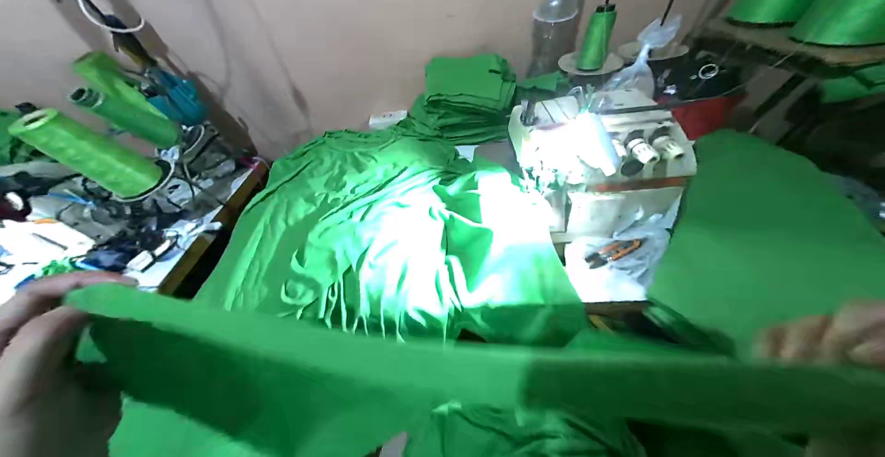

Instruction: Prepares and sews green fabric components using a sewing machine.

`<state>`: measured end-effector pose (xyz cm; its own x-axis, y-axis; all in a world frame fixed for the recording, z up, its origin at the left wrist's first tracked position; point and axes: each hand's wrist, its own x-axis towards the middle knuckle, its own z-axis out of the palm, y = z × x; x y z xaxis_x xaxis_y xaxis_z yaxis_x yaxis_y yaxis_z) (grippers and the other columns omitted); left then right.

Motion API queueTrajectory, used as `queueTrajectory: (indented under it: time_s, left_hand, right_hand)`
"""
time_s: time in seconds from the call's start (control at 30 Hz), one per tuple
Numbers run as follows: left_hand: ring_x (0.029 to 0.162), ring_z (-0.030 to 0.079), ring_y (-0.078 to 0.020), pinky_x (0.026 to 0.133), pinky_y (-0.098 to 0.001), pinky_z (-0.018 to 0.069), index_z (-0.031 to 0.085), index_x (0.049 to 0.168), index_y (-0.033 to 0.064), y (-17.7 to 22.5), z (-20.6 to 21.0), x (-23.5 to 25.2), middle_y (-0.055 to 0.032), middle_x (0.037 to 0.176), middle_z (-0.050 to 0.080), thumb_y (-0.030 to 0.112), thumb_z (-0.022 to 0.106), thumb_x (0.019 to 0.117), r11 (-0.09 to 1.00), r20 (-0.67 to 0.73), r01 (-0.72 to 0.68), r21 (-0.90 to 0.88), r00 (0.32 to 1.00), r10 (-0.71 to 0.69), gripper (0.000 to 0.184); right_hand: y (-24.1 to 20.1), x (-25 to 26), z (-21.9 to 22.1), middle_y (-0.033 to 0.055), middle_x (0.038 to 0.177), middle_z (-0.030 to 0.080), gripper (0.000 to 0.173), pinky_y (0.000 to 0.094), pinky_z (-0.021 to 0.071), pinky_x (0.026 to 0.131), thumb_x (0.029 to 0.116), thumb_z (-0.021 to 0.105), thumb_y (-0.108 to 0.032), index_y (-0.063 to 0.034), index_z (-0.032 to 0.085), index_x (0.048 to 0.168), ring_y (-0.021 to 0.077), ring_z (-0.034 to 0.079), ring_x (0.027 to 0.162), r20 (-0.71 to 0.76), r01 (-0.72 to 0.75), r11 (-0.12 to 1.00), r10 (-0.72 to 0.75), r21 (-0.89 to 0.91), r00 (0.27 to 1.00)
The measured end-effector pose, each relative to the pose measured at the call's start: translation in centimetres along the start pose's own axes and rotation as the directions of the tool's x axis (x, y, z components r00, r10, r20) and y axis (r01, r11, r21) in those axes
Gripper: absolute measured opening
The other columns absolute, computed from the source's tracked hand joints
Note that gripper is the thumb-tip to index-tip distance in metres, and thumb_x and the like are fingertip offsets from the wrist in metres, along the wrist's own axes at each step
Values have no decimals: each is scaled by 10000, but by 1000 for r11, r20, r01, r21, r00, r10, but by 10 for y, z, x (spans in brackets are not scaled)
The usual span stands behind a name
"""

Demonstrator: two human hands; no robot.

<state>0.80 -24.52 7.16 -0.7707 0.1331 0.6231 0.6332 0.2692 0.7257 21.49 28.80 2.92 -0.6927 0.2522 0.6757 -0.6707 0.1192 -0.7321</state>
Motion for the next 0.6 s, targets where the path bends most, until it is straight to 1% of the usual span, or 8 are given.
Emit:
queueTrajectory:
  time_s: [0.13, 0.17, 0.23, 0.27, 0.33, 0.4, 0.47, 0.6]
  left_hand:
    - [860, 623, 38, 796, -185, 539, 643, 1100, 61, -9, 46, 89, 44, 972, 653, 265, 545, 1046, 930, -33, -98, 354, 993, 117, 233]
    - [862, 613, -68, 810, -273, 527, 635, 1097, -53, -8, 69, 116, -97, 978, 651, 230, 545, 1039, 849, 8, -112, 516, 992, 126, 303]
    - [1130, 568, -563, 944, -729, 410, 627, 1184, -166, 2, 132, 154, -424, 1203, 582, 136, 630, 982, 662, 90, -54, 748, 996, -20, 363]
    - [1268, 427, -665, 1010, -823, 286, 602, 1273, -152, 1, 164, 161, -466, 1339, 480, 137, 691, 955, 650, 123, -33, 760, 988, -94, 439]
    - [1290, 463, -599, 1031, -773, 333, 601, 1340, -62, 8, 233, 147, -391, 1372, 511, 232, 670, 978, 705, 300, -155, 692, 950, -86, 471]
    - [1063, 667, -337, 922, -533, 515, 690, 1202, -17, 27, 294, 113, -228, 1129, 694, 191, 655, 931, 871, 599, -331, 364, 799, 53, 343]
    - [1027, 658, -110, 956, -304, 525, 696, 1136, -8, 40, 332, 91, -96, 1072, 704, 137, 618, 987, 987, 791, -147, 60, 611, 42, 223]
    - [827, 649, -56, 750, -236, 547, 694, 950, 13, 27, 351, 78, -49, 903, 677, 64, 691, 888, 988, 677, -123, -90, 720, 152, 80]
  right_hand:
    - [43, 14, 47, -256, 1028, 711, 192, 92, 532, 821, 1045, 553, -311, -341, 738, 1088, -119, 642, 937, -175, -68, 995, 55, -69, 983]
    - [59, 25, 59, -246, 938, 706, 209, 101, 538, 785, 1026, 547, -214, -304, 732, 993, -118, 639, 874, -289, -141, 986, 110, -88, 951]
    - [99, 50, 79, -172, 814, 699, 222, 146, 561, 716, 976, 528, -59, -179, 701, 906, -76, 647, 757, -417, -271, 962, 254, 18, 873]
    - [118, 59, 87, -121, 772, 686, 168, 167, 554, 659, 955, 563, -17, -124, 677, 894, -37, 636, 696, -456, -329, 937, 346, 120, 820]
    - [150, 67, 95, -67, 828, 704, 103, 197, 577, 676, 923, 627, 1, -68, 653, 996, 10, 661, 736, -435, -360, 900, 435, 247, 789]
    - [164, 70, 100, -32, 866, 719, 135, 237, 598, 721, 889, 680, 0, -33, 678, 1019, 54, 689, 796, -407, -351, 893, 443, 282, 799]
    - [169, 68, 102, -34, 905, 725, 150, 249, 594, 761, 890, 692, -49, -52, 691, 1041, 59, 693, 846, -353, -278, 921, 365, 275, 861]
    - [152, 54, 108, -76, 981, 718, 243, 233, 594, 803, 933, 622, -53, -54, 579, 1172, 27, 692, 903, -320, -244, 935, 321, 257, 891]
